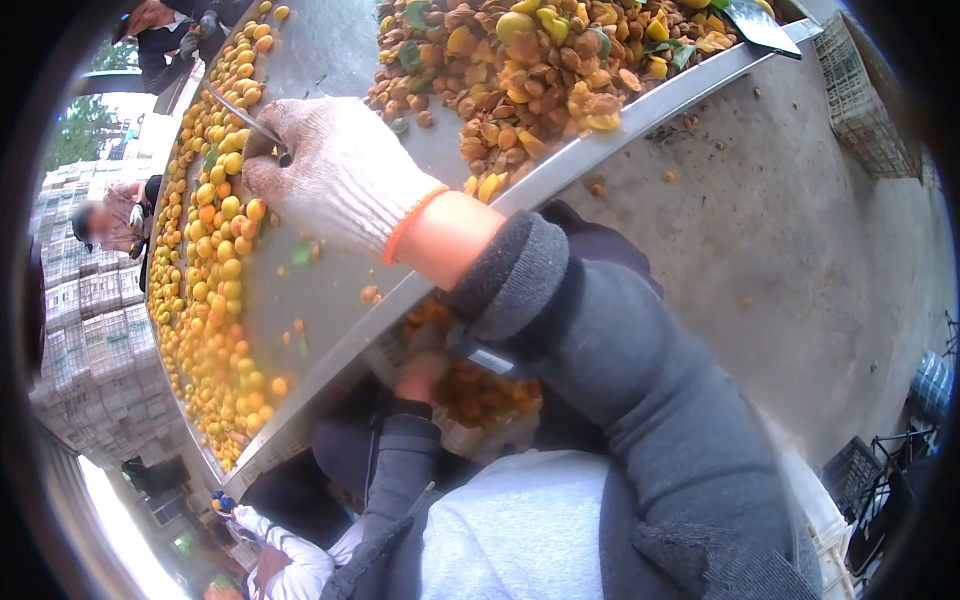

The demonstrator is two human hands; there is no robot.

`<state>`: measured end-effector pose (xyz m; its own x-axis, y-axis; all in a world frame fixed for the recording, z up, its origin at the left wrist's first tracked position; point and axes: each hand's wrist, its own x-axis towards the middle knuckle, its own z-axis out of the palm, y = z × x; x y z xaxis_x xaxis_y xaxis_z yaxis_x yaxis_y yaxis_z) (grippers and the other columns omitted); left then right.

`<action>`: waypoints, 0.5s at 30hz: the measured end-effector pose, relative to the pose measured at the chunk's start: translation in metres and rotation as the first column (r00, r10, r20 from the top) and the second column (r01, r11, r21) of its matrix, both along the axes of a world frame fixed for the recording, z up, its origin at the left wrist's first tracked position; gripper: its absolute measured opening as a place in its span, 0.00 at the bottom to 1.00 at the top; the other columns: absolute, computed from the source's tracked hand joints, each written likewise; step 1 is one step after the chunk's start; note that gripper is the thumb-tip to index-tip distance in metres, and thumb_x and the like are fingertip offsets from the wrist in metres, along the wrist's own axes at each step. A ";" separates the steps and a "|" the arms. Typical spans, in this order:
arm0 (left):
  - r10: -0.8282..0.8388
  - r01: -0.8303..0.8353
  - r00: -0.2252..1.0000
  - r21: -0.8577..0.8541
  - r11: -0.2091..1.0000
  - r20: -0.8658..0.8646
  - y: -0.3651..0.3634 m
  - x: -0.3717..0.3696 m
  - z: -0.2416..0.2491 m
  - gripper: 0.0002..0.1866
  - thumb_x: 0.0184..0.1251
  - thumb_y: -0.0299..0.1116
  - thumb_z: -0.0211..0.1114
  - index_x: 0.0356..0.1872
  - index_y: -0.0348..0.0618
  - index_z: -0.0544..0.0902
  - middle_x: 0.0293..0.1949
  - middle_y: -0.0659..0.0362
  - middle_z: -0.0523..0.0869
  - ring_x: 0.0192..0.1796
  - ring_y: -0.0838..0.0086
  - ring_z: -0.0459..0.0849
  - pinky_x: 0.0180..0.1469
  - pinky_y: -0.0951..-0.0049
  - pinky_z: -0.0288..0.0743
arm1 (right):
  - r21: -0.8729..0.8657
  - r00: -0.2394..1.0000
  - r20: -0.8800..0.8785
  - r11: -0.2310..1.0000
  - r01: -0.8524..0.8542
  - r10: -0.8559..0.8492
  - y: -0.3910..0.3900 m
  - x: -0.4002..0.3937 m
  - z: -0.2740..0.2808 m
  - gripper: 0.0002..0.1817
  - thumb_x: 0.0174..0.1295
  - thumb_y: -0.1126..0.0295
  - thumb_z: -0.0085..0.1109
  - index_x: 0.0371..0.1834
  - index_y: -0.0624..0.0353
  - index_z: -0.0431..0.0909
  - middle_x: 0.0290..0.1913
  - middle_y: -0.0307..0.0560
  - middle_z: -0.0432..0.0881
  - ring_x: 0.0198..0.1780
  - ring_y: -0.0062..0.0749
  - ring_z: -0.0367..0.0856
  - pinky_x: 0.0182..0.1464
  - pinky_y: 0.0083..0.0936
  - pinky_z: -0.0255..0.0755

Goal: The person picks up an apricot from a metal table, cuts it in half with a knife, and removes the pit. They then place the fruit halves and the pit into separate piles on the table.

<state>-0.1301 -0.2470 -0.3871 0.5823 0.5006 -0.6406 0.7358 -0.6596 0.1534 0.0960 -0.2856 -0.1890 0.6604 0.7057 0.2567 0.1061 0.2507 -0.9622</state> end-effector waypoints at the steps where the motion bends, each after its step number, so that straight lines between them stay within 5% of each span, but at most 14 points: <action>1: 0.008 -0.009 1.000 -0.021 1.000 -0.016 0.002 0.000 -0.001 0.21 0.64 0.35 0.59 0.58 0.43 0.77 0.56 0.48 0.80 0.61 0.57 0.77 0.61 0.62 0.71 | -0.003 0.999 0.039 1.000 0.020 -0.020 0.001 0.000 -0.001 0.12 0.61 0.64 0.64 0.41 0.62 0.83 0.31 0.45 0.85 0.33 0.22 0.81 0.39 0.23 0.76; 8: 0.059 -0.075 0.993 -0.154 0.985 -0.103 0.006 -0.001 -0.009 0.23 0.63 0.35 0.61 0.60 0.43 0.76 0.57 0.47 0.79 0.63 0.58 0.76 0.62 0.62 0.70 | -0.014 0.992 0.114 0.998 0.057 -0.055 0.002 -0.002 -0.002 0.14 0.60 0.63 0.66 0.42 0.62 0.83 0.32 0.45 0.84 0.33 0.23 0.81 0.39 0.23 0.76; 10: -0.254 0.261 0.961 0.053 0.964 -0.105 0.005 0.000 -0.013 0.15 0.68 0.39 0.54 0.44 0.44 0.87 0.45 0.51 0.87 0.50 0.55 0.85 0.54 0.60 0.76 | 0.005 0.993 0.104 0.999 0.049 -0.049 0.004 -0.002 -0.004 0.14 0.60 0.63 0.65 0.42 0.62 0.83 0.32 0.45 0.84 0.34 0.23 0.81 0.40 0.23 0.76; 15: -0.143 0.158 0.985 0.158 0.975 -0.100 -0.002 -0.007 -0.023 0.16 0.69 0.41 0.54 0.44 0.45 0.87 0.44 0.51 0.88 0.47 0.57 0.86 0.50 0.59 0.78 | -0.002 0.999 0.053 1.000 0.004 -0.004 0.004 -0.003 -0.003 0.13 0.61 0.64 0.65 0.43 0.61 0.83 0.33 0.43 0.85 0.35 0.21 0.82 0.41 0.22 0.76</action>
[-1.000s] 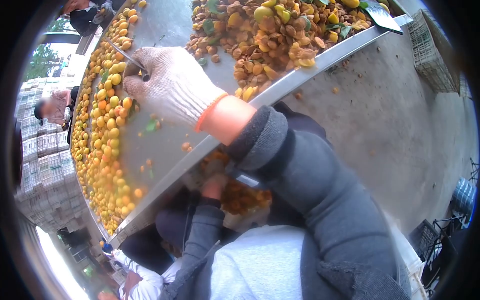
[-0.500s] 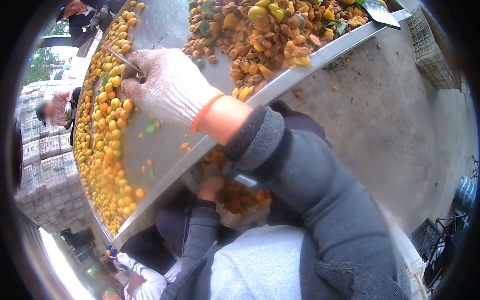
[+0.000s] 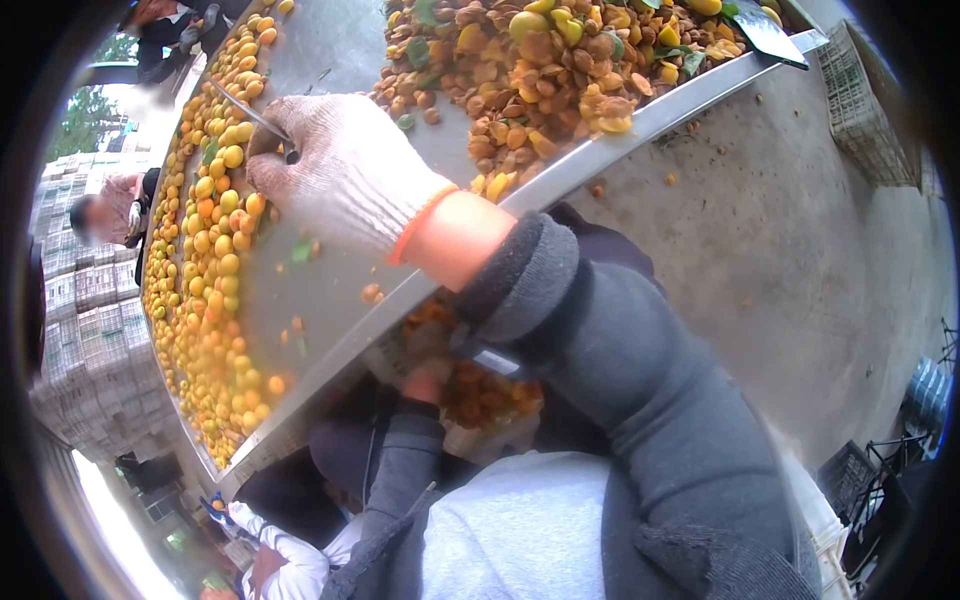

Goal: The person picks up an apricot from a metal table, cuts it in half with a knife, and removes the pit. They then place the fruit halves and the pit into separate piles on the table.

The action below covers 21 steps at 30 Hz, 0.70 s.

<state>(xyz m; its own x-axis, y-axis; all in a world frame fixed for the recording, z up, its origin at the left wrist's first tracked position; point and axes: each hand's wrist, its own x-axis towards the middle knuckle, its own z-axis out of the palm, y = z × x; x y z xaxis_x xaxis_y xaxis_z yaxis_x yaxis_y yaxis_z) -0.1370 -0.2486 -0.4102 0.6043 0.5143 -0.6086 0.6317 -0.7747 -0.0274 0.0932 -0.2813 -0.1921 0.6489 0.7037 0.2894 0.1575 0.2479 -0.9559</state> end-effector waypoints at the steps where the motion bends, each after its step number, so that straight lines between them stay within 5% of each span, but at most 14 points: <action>1: 0.020 -0.020 1.000 0.020 1.000 0.008 -0.002 -0.002 0.001 0.16 0.69 0.41 0.54 0.45 0.45 0.86 0.44 0.51 0.87 0.47 0.57 0.87 0.50 0.60 0.79 | -0.009 1.000 0.013 1.000 0.002 -0.002 0.000 0.000 0.001 0.13 0.61 0.64 0.64 0.43 0.61 0.83 0.33 0.43 0.85 0.36 0.21 0.82 0.40 0.21 0.76; 3: 0.026 -0.031 0.997 0.060 0.998 0.079 -0.006 -0.011 -0.009 0.16 0.69 0.41 0.54 0.47 0.45 0.85 0.44 0.50 0.87 0.47 0.57 0.87 0.50 0.59 0.79 | -0.016 1.000 0.028 1.000 -0.003 0.003 0.000 -0.001 0.002 0.12 0.62 0.65 0.64 0.43 0.61 0.83 0.33 0.44 0.85 0.36 0.20 0.82 0.40 0.21 0.77; 5: 0.031 -0.047 0.988 0.100 0.994 0.150 -0.004 -0.012 -0.015 0.17 0.70 0.41 0.54 0.49 0.44 0.84 0.44 0.50 0.87 0.48 0.57 0.87 0.50 0.59 0.79 | 0.004 0.998 -0.056 1.000 0.022 -0.022 0.001 -0.002 0.002 0.14 0.56 0.64 0.60 0.39 0.62 0.83 0.30 0.55 0.83 0.31 0.37 0.83 0.39 0.30 0.76; 6: 0.128 -0.131 0.989 0.035 0.991 0.071 0.001 -0.008 -0.018 0.17 0.70 0.40 0.53 0.51 0.44 0.83 0.45 0.49 0.87 0.48 0.56 0.86 0.51 0.58 0.78 | 0.007 0.998 -0.054 1.000 0.014 -0.013 0.001 -0.001 0.001 0.14 0.56 0.64 0.60 0.39 0.62 0.83 0.30 0.55 0.83 0.31 0.37 0.83 0.39 0.30 0.76; 8: 0.232 -0.232 0.973 -0.015 0.973 -0.011 0.006 -0.014 -0.016 0.17 0.71 0.40 0.53 0.53 0.45 0.82 0.45 0.48 0.87 0.48 0.55 0.86 0.53 0.57 0.77 | 0.013 0.993 -0.115 1.000 -0.013 0.014 0.003 0.000 -0.003 0.12 0.63 0.64 0.63 0.43 0.60 0.84 0.35 0.42 0.86 0.36 0.21 0.81 0.38 0.19 0.76; 10: 0.367 -0.363 0.882 -0.071 0.929 0.295 0.006 -0.034 -0.014 0.15 0.70 0.39 0.54 0.50 0.44 0.83 0.46 0.46 0.86 0.47 0.54 0.86 0.51 0.57 0.77 | -0.037 0.978 -0.210 0.999 -0.023 0.014 -0.004 0.000 0.009 0.11 0.63 0.65 0.63 0.43 0.59 0.84 0.32 0.38 0.84 0.24 0.16 0.76 0.24 0.16 0.70; 11: 0.378 -0.376 0.877 -0.066 0.924 0.297 0.000 -0.034 0.005 0.15 0.70 0.39 0.54 0.50 0.44 0.83 0.46 0.46 0.86 0.47 0.54 0.86 0.51 0.57 0.77 | -0.023 0.968 -0.250 1.000 -0.015 0.009 -0.004 0.000 0.009 0.11 0.63 0.64 0.64 0.43 0.58 0.84 0.29 0.37 0.83 0.21 0.15 0.74 0.21 0.15 0.68; 13: 0.271 -0.228 0.707 -0.153 0.962 0.653 -0.019 -0.035 0.052 0.09 0.68 0.34 0.58 0.41 0.42 0.82 0.40 0.45 0.86 0.42 0.53 0.85 0.45 0.60 0.78 | -0.038 0.973 -0.228 0.999 0.005 -0.013 -0.005 0.003 0.007 0.11 0.63 0.61 0.64 0.42 0.57 0.84 0.21 0.35 0.78 0.18 0.15 0.72 0.18 0.15 0.64; 16: 0.175 -0.221 0.539 -0.062 0.973 0.824 -0.031 -0.039 0.133 0.04 0.64 0.29 0.62 0.32 0.40 0.79 0.32 0.49 0.83 0.34 0.56 0.84 0.38 0.64 0.78 | -0.058 0.968 -0.251 0.998 -0.034 0.018 -0.006 0.000 0.008 0.14 0.63 0.59 0.65 0.43 0.57 0.83 0.19 0.33 0.73 0.17 0.14 0.70 0.18 0.15 0.64; 21: 0.156 -0.550 0.267 0.018 0.835 0.951 -0.006 -0.100 0.195 0.11 0.66 0.28 0.64 0.23 0.36 0.77 0.23 0.58 0.79 0.24 0.74 0.78 0.28 0.73 0.72 | -0.098 0.998 -0.044 0.994 -0.040 0.036 0.005 -0.009 -0.001 0.14 0.64 0.58 0.64 0.44 0.56 0.83 0.21 0.32 0.75 0.18 0.13 0.69 0.20 0.14 0.64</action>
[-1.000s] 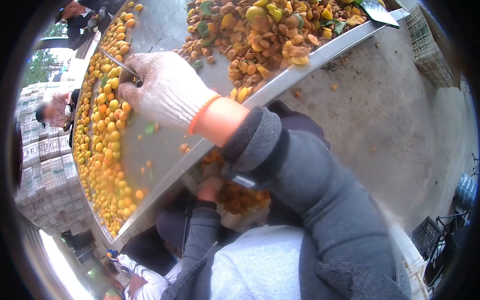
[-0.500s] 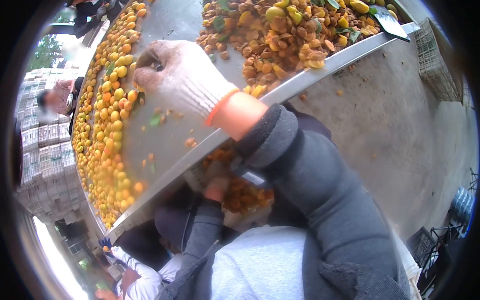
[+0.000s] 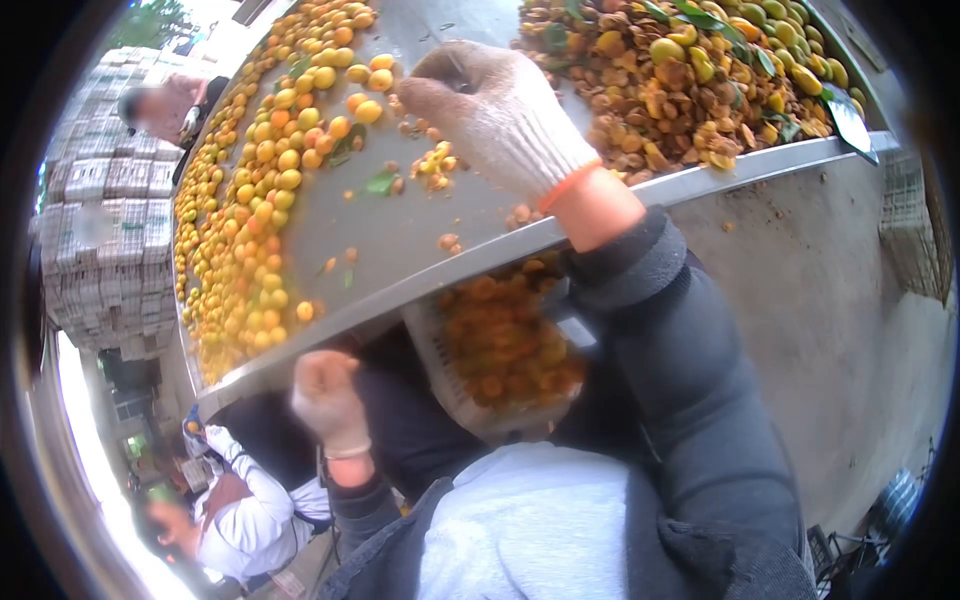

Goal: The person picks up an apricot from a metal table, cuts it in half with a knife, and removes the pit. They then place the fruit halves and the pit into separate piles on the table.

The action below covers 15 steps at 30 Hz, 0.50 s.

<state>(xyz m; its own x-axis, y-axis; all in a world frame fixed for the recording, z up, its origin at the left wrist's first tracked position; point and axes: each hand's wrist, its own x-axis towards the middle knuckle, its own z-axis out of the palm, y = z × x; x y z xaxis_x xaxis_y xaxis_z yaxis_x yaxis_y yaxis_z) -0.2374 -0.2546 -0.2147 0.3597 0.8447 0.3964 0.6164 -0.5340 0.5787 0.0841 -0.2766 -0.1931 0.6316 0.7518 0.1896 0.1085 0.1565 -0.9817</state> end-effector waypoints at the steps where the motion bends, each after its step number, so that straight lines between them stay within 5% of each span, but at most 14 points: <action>1: 0.111 -0.111 0.994 -0.024 0.994 -0.010 0.009 -0.022 -0.003 0.13 0.66 0.30 0.65 0.22 0.36 0.76 0.22 0.59 0.79 0.24 0.76 0.78 0.27 0.75 0.71 | -0.008 0.998 0.060 1.000 0.016 -0.016 0.001 0.000 -0.001 0.14 0.64 0.58 0.64 0.44 0.56 0.83 0.22 0.32 0.75 0.19 0.13 0.70 0.20 0.14 0.64; 3: 0.378 -0.354 0.925 -0.265 0.897 0.041 0.026 -0.054 -0.014 0.19 0.64 0.31 0.69 0.17 0.34 0.74 0.19 0.61 0.77 0.22 0.79 0.75 0.26 0.75 0.70 | 0.013 0.991 0.113 0.998 0.065 -0.066 0.002 0.008 -0.001 0.13 0.64 0.58 0.63 0.43 0.56 0.83 0.22 0.31 0.75 0.20 0.12 0.70 0.20 0.13 0.64; 6: 0.515 -0.527 0.849 -0.265 0.808 -0.119 0.048 -0.103 -0.040 0.11 0.57 0.29 0.74 0.27 0.34 0.80 0.29 0.58 0.81 0.31 0.73 0.80 0.36 0.72 0.75 | -0.138 0.986 0.038 0.976 0.167 -0.163 -0.002 0.021 0.009 0.18 0.57 0.57 0.62 0.37 0.63 0.83 0.27 0.44 0.84 0.31 0.30 0.81 0.38 0.26 0.74; 8: 0.435 -0.361 0.828 0.257 0.896 -0.354 0.048 -0.104 -0.040 0.20 0.49 0.27 0.76 0.45 0.36 0.81 0.44 0.53 0.81 0.47 0.65 0.81 0.52 0.69 0.75 | -0.234 0.964 0.217 0.951 0.202 -0.151 -0.002 0.039 -0.009 0.18 0.58 0.57 0.61 0.38 0.63 0.83 0.29 0.47 0.84 0.33 0.35 0.82 0.40 0.28 0.75; 10: 0.430 -0.370 0.847 0.235 0.899 -0.312 0.053 -0.090 -0.030 0.27 0.47 0.26 0.75 0.52 0.38 0.79 0.50 0.52 0.79 0.53 0.62 0.78 0.58 0.67 0.72 | -0.324 0.884 0.446 0.896 0.304 -0.138 -0.003 0.052 -0.006 0.20 0.57 0.56 0.58 0.42 0.63 0.83 0.36 0.56 0.86 0.39 0.45 0.85 0.47 0.32 0.75; 11: 0.421 -0.376 0.858 0.200 0.905 -0.294 0.057 -0.083 -0.025 0.33 0.46 0.25 0.75 0.59 0.40 0.76 0.55 0.51 0.76 0.60 0.59 0.75 0.64 0.65 0.69 | -0.279 0.838 0.498 0.875 0.397 -0.222 -0.002 0.056 -0.009 0.19 0.58 0.59 0.60 0.44 0.63 0.83 0.41 0.53 0.87 0.42 0.42 0.85 0.50 0.29 0.75; 13: 0.323 -0.286 0.929 0.204 0.936 -0.179 0.068 -0.055 -0.012 0.29 0.49 0.24 0.73 0.57 0.40 0.77 0.53 0.50 0.79 0.55 0.57 0.78 0.60 0.64 0.72 | -0.106 0.932 0.059 0.926 0.363 -0.359 -0.003 0.053 0.005 0.18 0.61 0.63 0.61 0.50 0.63 0.80 0.33 0.43 0.85 0.34 0.32 0.83 0.37 0.25 0.76; 14: 0.245 -0.230 0.966 0.155 0.961 -0.086 0.081 -0.043 -0.016 0.28 0.50 0.23 0.72 0.56 0.40 0.78 0.53 0.50 0.79 0.55 0.57 0.79 0.60 0.64 0.72 | 0.148 0.930 -0.352 0.975 0.167 -0.106 -0.009 0.066 0.001 0.16 0.61 0.65 0.61 0.50 0.61 0.79 0.28 0.39 0.80 0.29 0.25 0.77 0.30 0.20 0.71; 15: 0.165 -0.165 0.986 0.113 0.980 0.012 0.095 -0.031 -0.022 0.27 0.50 0.23 0.72 0.56 0.41 0.78 0.53 0.50 0.79 0.55 0.57 0.79 0.60 0.64 0.72 | 0.445 0.746 -0.615 0.893 0.061 0.256 -0.012 0.072 0.009 0.14 0.62 0.66 0.61 0.49 0.60 0.78 0.23 0.34 0.74 0.23 0.18 0.71 0.23 0.16 0.66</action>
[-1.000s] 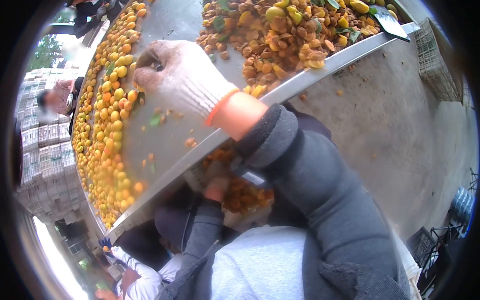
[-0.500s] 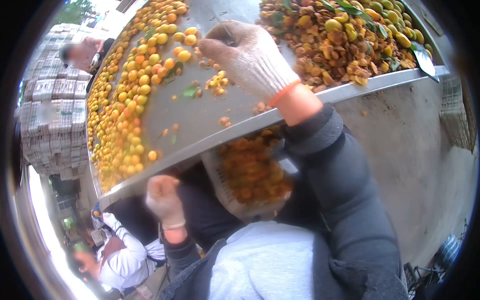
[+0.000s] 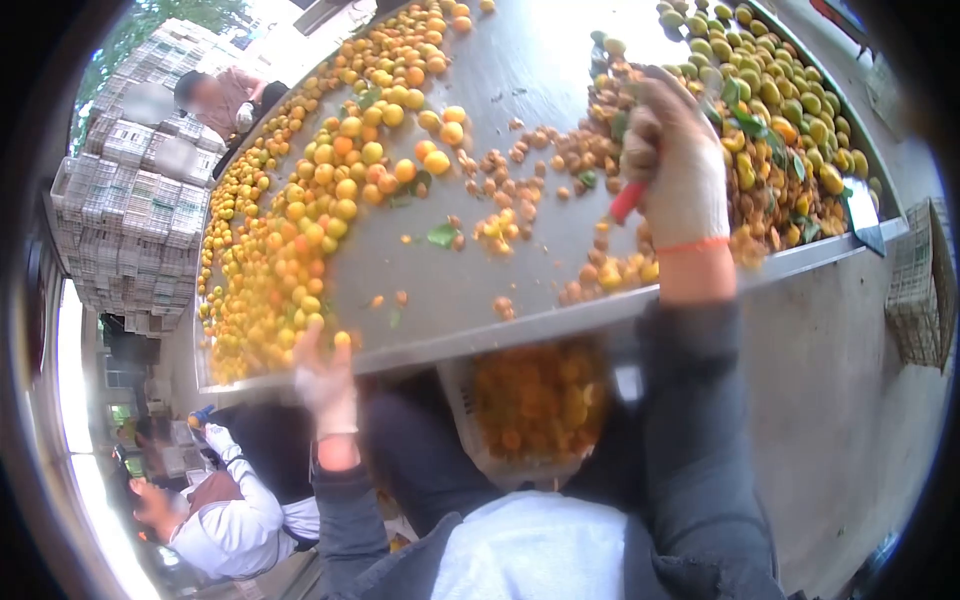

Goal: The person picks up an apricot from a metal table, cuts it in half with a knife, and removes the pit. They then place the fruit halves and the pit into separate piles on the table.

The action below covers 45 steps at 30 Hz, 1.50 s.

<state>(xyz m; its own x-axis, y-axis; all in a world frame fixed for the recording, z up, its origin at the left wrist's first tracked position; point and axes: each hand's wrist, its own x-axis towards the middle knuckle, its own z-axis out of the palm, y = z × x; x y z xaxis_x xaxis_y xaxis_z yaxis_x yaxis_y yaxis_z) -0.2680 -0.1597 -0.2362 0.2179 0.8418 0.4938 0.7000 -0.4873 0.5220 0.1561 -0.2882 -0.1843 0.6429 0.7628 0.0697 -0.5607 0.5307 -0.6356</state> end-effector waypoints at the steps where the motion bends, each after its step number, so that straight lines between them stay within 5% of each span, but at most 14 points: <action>1: -0.041 0.042 0.999 -0.068 0.997 0.019 0.012 0.013 -0.003 0.25 0.52 0.24 0.70 0.54 0.41 0.79 0.53 0.50 0.79 0.56 0.58 0.79 0.60 0.66 0.72 | 0.061 0.958 -0.254 0.986 0.155 -0.135 0.007 -0.007 0.002 0.09 0.64 0.66 0.60 0.43 0.55 0.76 0.19 0.30 0.63 0.17 0.14 0.58 0.16 0.12 0.51; 2: -0.129 0.157 0.973 -0.136 0.978 0.192 0.022 0.033 -0.006 0.23 0.54 0.27 0.69 0.54 0.42 0.79 0.52 0.50 0.80 0.56 0.58 0.79 0.61 0.66 0.71 | 0.115 0.842 -0.532 0.978 0.176 -0.089 0.013 -0.009 -0.002 0.06 0.66 0.65 0.58 0.38 0.53 0.75 0.18 0.30 0.63 0.15 0.16 0.57 0.15 0.15 0.50; 4: -0.204 0.191 0.971 -0.110 0.975 -0.124 0.046 0.069 -0.002 0.22 0.57 0.28 0.67 0.55 0.41 0.79 0.54 0.50 0.80 0.57 0.60 0.78 0.61 0.68 0.71 | 0.163 0.815 -0.563 0.985 -0.056 0.140 0.026 -0.023 -0.032 0.08 0.67 0.64 0.56 0.42 0.55 0.76 0.18 0.30 0.63 0.15 0.17 0.58 0.15 0.17 0.48; 8: -0.198 0.152 0.970 -0.279 0.948 -0.145 0.098 0.157 0.012 0.18 0.62 0.22 0.62 0.54 0.36 0.80 0.55 0.53 0.81 0.56 0.72 0.79 0.59 0.78 0.72 | -0.210 0.955 -0.272 0.962 -0.174 0.113 0.036 -0.073 0.002 0.14 0.69 0.63 0.55 0.50 0.60 0.75 0.19 0.31 0.63 0.15 0.16 0.59 0.15 0.18 0.50; 10: -0.120 0.207 0.976 -0.600 0.773 0.182 0.133 0.189 -0.006 0.16 0.65 0.24 0.60 0.54 0.37 0.81 0.50 0.53 0.84 0.50 0.71 0.83 0.55 0.77 0.74 | -0.233 0.967 -0.245 0.963 -0.133 0.074 0.043 -0.072 0.005 0.15 0.69 0.63 0.55 0.53 0.60 0.74 0.20 0.32 0.63 0.15 0.16 0.59 0.15 0.17 0.50; 13: -0.325 0.307 0.946 -0.305 0.901 -0.009 0.184 0.216 -0.074 0.15 0.60 0.26 0.63 0.50 0.45 0.83 0.50 0.55 0.85 0.53 0.60 0.82 0.58 0.70 0.73 | -0.276 0.977 -0.211 0.958 -0.077 0.018 0.048 -0.072 0.014 0.16 0.69 0.64 0.54 0.55 0.61 0.73 0.22 0.29 0.61 0.15 0.12 0.57 0.16 0.12 0.48; 14: -0.316 0.264 0.899 -0.201 0.943 -0.302 0.164 0.229 -0.050 0.17 0.57 0.27 0.66 0.50 0.45 0.83 0.53 0.54 0.83 0.55 0.59 0.81 0.59 0.67 0.73 | -0.271 0.984 -0.174 0.959 -0.079 0.032 0.049 -0.072 0.010 0.18 0.69 0.65 0.54 0.57 0.64 0.71 0.22 0.30 0.62 0.16 0.13 0.58 0.16 0.13 0.48; 20: -0.237 0.135 0.846 -0.238 0.962 -0.478 0.165 0.252 -0.049 0.21 0.57 0.30 0.69 0.54 0.46 0.80 0.47 0.52 0.84 0.51 0.61 0.83 0.56 0.65 0.76 | -0.370 0.985 -0.160 0.921 -0.125 0.069 0.050 -0.076 0.020 0.17 0.66 0.71 0.55 0.56 0.66 0.71 0.20 0.31 0.65 0.14 0.13 0.58 0.15 0.14 0.49; 22: -0.283 0.237 0.958 -0.657 0.716 0.037 0.160 0.241 -0.053 0.20 0.60 0.31 0.68 0.54 0.42 0.79 0.37 0.56 0.85 0.40 0.71 0.85 0.44 0.72 0.80 | -0.433 0.995 -0.077 0.897 -0.089 0.061 0.049 -0.081 0.025 0.16 0.65 0.71 0.55 0.54 0.65 0.73 0.19 0.32 0.66 0.14 0.13 0.59 0.15 0.14 0.50; 25: -0.106 0.464 0.879 -0.783 0.414 0.465 0.105 0.210 0.000 0.16 0.64 0.29 0.65 0.52 0.38 0.79 0.33 0.59 0.83 0.35 0.76 0.82 0.34 0.73 0.82 | -0.487 0.991 0.051 0.869 -0.086 0.126 0.049 -0.087 0.026 0.14 0.63 0.72 0.57 0.51 0.63 0.77 0.21 0.33 0.72 0.16 0.12 0.63 0.18 0.14 0.56; 28: -0.008 0.654 0.695 -0.628 0.422 0.719 0.071 0.177 0.005 0.16 0.66 0.27 0.64 0.54 0.38 0.78 0.40 0.54 0.84 0.41 0.67 0.85 0.41 0.64 0.85 | -0.544 0.956 0.073 0.815 -0.200 0.283 0.046 -0.096 0.025 0.12 0.62 0.70 0.58 0.47 0.60 0.82 0.26 0.33 0.77 0.21 0.11 0.68 0.24 0.13 0.62; 30: 0.136 0.932 0.278 -0.301 0.201 0.951 0.054 0.155 0.016 0.17 0.67 0.27 0.65 0.56 0.40 0.78 0.49 0.48 0.83 0.48 0.58 0.85 0.50 0.57 0.84 | -0.598 0.898 0.195 0.774 -0.209 0.394 0.047 -0.107 0.024 0.13 0.61 0.70 0.58 0.47 0.60 0.83 0.28 0.34 0.78 0.22 0.11 0.70 0.25 0.12 0.63; 34: 0.246 0.955 0.180 -0.229 0.189 0.952 0.039 0.130 0.018 0.19 0.67 0.30 0.65 0.59 0.41 0.77 0.54 0.47 0.81 0.55 0.55 0.82 0.60 0.57 0.78 | -0.528 0.774 0.527 0.849 -0.024 0.350 0.066 -0.135 -0.012 0.10 0.63 0.72 0.58 0.45 0.60 0.84 0.28 0.32 0.78 0.26 0.12 0.72 0.28 0.14 0.67; 45: 0.361 0.960 0.101 -0.187 0.210 0.927 0.040 0.131 0.014 0.29 0.64 0.33 0.70 0.65 0.45 0.72 0.54 0.45 0.79 0.55 0.58 0.81 0.61 0.57 0.76 | -0.647 0.421 0.707 0.761 0.057 0.569 0.077 -0.160 -0.023 0.10 0.57 0.75 0.59 0.42 0.62 0.82 0.36 0.55 0.84 0.39 0.39 0.85 0.45 0.30 0.76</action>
